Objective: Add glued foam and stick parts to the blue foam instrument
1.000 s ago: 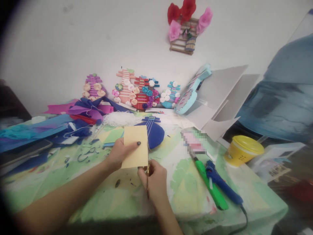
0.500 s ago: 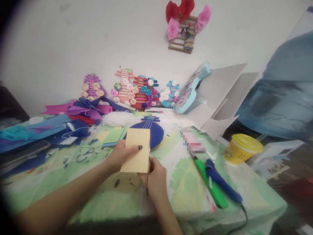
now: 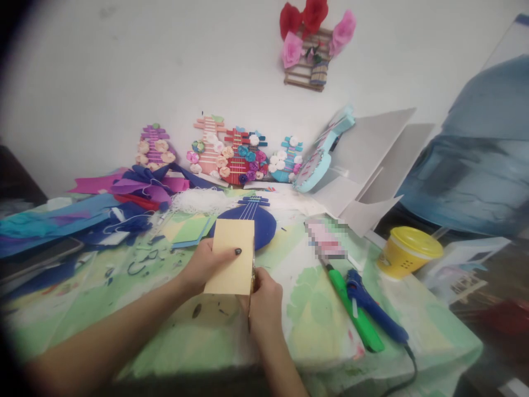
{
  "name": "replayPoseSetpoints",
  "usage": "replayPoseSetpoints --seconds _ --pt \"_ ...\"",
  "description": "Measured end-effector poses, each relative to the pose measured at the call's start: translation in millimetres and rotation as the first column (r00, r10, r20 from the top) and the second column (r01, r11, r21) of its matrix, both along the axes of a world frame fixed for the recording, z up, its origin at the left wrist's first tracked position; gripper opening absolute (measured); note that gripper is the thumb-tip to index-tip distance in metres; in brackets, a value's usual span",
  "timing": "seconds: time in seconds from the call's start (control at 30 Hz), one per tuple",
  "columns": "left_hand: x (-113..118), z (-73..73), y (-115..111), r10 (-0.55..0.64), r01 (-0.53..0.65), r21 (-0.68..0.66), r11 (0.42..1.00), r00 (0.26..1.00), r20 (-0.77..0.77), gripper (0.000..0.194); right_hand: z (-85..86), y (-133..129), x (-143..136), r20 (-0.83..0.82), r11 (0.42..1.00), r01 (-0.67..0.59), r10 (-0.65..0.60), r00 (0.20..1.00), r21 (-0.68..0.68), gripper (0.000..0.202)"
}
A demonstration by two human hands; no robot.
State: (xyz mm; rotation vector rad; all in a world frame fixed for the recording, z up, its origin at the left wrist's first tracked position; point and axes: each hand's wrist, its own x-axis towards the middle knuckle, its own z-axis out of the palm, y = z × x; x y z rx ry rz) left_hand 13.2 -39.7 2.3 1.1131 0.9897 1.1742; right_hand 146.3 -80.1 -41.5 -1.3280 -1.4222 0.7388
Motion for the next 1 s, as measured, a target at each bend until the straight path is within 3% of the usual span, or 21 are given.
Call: replayPoseSetpoints --seconds 0.4,0.67,1.0 --pt "0.4 -1.0 -0.1 -0.007 0.007 0.0 1.0 1.0 0.001 0.026 3.3 -0.1 -0.7 0.05 0.999 0.042 -0.042 0.998 -0.003 0.009" --pt "-1.3 2.6 0.0 -0.028 0.027 0.008 1.0 0.998 0.053 0.027 3.5 -3.7 -1.2 -0.037 0.999 -0.023 0.025 0.999 0.034 0.007" --pt "2.0 2.5 -2.4 -0.041 0.041 -0.006 0.999 0.999 0.019 0.027 5.6 -2.4 -0.4 -0.012 1.0 0.02 -0.02 1.0 0.003 0.007"
